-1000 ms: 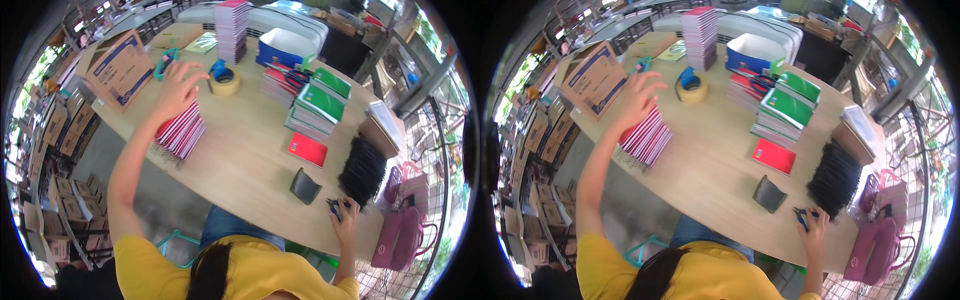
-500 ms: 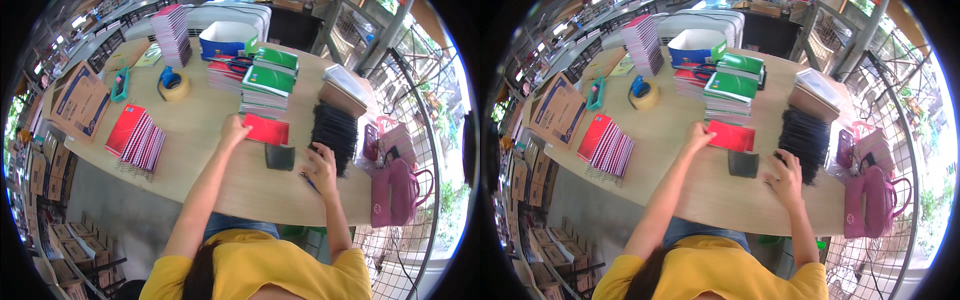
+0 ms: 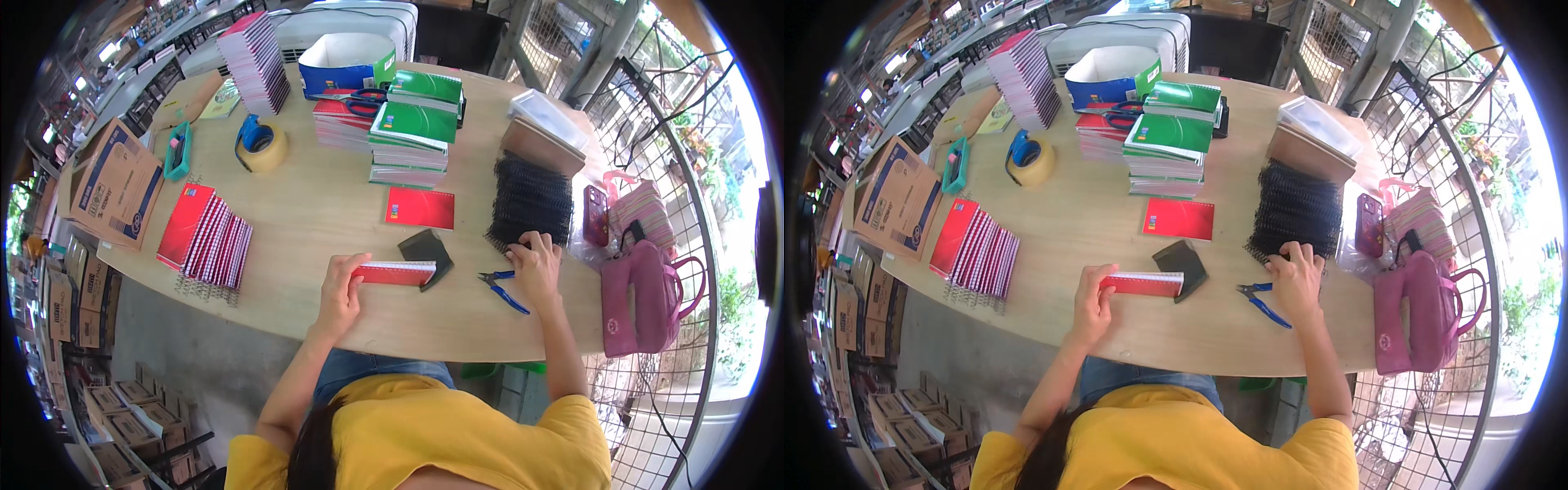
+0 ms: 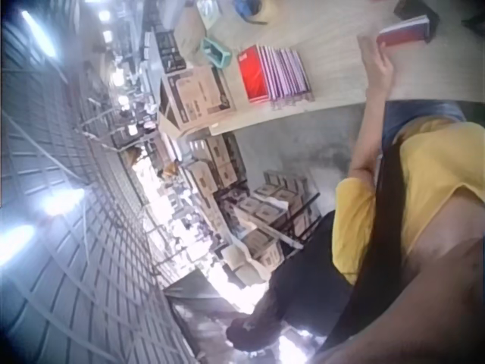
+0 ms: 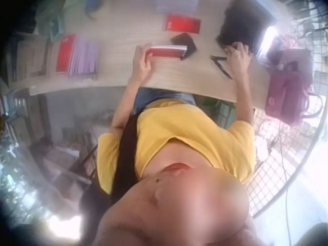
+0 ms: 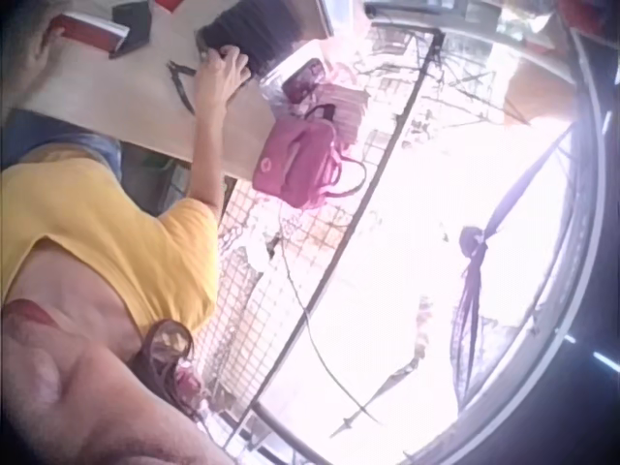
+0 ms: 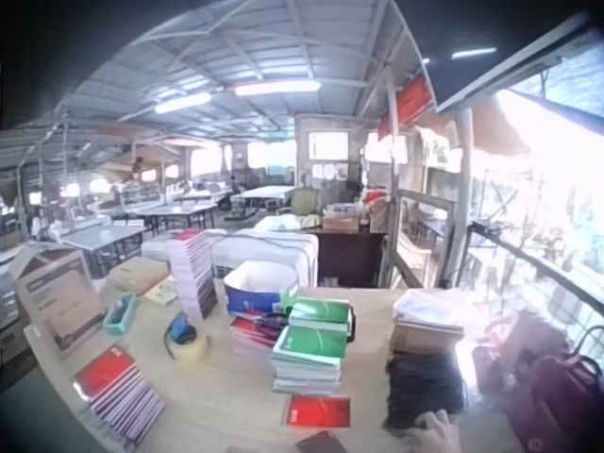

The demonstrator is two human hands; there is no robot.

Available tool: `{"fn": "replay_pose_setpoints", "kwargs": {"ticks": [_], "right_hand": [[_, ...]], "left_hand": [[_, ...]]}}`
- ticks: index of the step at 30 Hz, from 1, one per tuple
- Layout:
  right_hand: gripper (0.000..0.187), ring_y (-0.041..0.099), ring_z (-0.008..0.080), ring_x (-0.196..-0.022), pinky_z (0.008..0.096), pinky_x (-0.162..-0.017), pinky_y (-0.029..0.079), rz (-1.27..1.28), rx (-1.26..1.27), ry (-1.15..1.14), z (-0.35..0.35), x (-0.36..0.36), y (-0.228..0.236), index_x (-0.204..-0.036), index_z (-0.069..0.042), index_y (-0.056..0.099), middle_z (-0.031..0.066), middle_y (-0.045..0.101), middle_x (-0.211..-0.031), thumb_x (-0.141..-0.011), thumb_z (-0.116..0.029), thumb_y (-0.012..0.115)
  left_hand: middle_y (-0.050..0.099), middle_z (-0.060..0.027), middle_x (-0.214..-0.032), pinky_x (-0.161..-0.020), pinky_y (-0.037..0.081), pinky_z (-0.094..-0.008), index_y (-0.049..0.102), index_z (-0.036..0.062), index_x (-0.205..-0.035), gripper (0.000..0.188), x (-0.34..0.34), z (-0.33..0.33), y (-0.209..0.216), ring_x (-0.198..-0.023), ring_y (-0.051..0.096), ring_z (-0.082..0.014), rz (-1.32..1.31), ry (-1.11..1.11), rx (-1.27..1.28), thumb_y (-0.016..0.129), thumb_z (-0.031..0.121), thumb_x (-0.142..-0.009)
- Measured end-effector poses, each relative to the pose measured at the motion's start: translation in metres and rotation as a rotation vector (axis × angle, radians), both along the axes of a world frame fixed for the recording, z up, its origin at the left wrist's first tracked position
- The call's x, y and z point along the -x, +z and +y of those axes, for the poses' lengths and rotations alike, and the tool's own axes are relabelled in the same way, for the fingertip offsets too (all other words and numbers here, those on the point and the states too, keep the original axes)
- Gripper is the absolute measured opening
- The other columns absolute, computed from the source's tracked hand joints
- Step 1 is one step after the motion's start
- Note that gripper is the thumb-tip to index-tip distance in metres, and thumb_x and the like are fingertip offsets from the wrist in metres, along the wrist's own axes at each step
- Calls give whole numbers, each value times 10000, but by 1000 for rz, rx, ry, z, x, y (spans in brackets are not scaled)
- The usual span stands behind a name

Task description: The person assembles spiral notebooks by threading plastic coils through the punched holes of stacked covers and paper, then using a pair of pliers to trim and secure the ends of the coils before stacking the finished notebooks.

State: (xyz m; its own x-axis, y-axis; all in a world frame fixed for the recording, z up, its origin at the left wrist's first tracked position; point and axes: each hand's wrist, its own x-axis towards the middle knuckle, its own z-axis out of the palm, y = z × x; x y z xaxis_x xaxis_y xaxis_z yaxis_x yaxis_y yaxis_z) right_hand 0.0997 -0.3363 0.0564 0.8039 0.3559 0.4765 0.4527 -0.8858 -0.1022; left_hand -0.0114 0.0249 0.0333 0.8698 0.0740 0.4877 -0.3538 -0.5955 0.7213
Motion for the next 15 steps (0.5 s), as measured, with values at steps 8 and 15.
{"fn": "replay_pose_setpoints", "kwargs": {"ticks": [8, 15], "right_hand": [[165, 657, 316, -800, 417, -703, 501, -81, -130, 58, -13, -13, 26, -1029, -66, 610, 86, 648, -892, -892, -49, 700], [154, 658, 337, -741, 411, -624, 530, -27, -241, 190, 8, -10, 41, -1050, -47, 647, 111, 646, -881, -904, -35, 694]], "left_hand": [[612, -160, -1075, -857, 529, -398, 618, 31, -1147, 365, 18, -1, 21, -995, 630, -343, -7, -7, 93, 534, -181, -863], [592, -142, -1088, -860, 511, -374, 608, 61, -1181, 381, -7, -16, 4, -979, 613, -319, 18, -107, 81, 557, -153, -870]]}}
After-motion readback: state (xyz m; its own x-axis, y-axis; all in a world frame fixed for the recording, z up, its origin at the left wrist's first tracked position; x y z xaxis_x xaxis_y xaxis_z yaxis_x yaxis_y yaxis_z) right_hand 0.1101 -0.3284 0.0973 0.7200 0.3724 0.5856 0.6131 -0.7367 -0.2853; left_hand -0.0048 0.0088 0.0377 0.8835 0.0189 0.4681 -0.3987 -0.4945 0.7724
